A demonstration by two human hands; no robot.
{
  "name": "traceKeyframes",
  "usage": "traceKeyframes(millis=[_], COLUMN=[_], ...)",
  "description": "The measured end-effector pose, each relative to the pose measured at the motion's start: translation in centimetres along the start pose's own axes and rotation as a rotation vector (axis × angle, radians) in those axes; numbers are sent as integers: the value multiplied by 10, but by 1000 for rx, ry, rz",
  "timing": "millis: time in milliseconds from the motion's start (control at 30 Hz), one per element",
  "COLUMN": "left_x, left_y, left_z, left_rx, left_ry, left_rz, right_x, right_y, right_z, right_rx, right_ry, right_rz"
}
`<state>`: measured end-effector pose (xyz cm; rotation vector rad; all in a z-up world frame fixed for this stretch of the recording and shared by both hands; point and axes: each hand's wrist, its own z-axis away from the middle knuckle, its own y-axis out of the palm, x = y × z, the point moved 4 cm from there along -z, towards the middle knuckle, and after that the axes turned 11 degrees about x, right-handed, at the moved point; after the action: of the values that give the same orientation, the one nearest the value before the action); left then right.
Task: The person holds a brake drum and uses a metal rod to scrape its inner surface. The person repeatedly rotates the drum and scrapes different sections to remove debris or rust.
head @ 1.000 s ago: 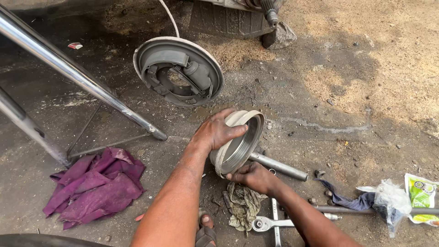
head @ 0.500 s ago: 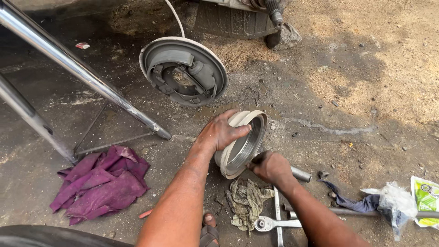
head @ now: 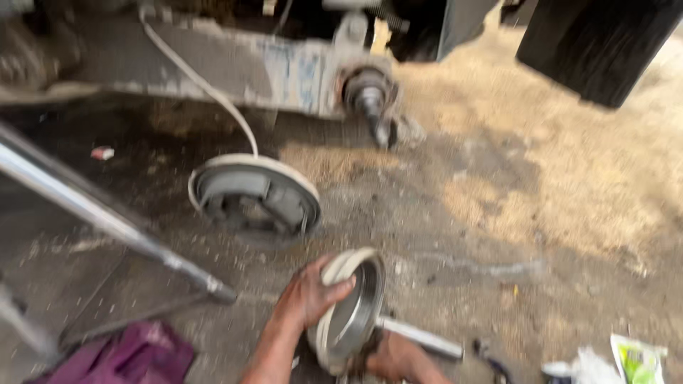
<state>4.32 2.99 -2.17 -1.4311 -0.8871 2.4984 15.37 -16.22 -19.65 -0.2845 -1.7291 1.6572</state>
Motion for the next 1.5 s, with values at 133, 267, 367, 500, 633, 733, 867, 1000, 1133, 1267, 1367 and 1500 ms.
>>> traceKeyframes(millis=[133, 267, 367, 500, 633, 733, 867, 1000, 1133, 1267, 1367, 1500], left_x=[-10, -29, -30, -49, -67, -65, -60, -62, -51, -45, -45, -45], left_y=[-6, -14, -9, -1, 1, 9, 20, 13, 15, 22, 22, 22], left_z=[4, 15, 20, 22, 23, 17, 9, 10, 5, 5, 3, -11], left_rx=[39, 29, 36, 110, 57, 102, 173, 78, 140, 91, 74, 132], left_ry=[35, 66, 50, 108, 52, -10, -41, 73, 18, 120, 150, 198], left_rz=[58, 88, 89, 77, -49, -47, -50, -159, -25, -66, -118, -110], right_x=[-9, -5, -13, -18, -22, -37, -39, -6, 33, 33, 47, 45], right_y=[14, 30, 48, 46, 26, 22, 14, 4, -21, -49, -61, -48], right_z=[-37, -47, -31, -40, -69, -60, -30, -5, 15, 25, 14, 23], right_rx=[76, 187, 293, 345, 342, 368, 386, 421, 471, 548, 488, 547], right_ry=[45, 62, 92, 111, 117, 139, 139, 221, -126, 138, 74, 2], right_rz=[-39, -92, -112, -127, -148, -158, -193, -82, -469, -364, -300, -608])
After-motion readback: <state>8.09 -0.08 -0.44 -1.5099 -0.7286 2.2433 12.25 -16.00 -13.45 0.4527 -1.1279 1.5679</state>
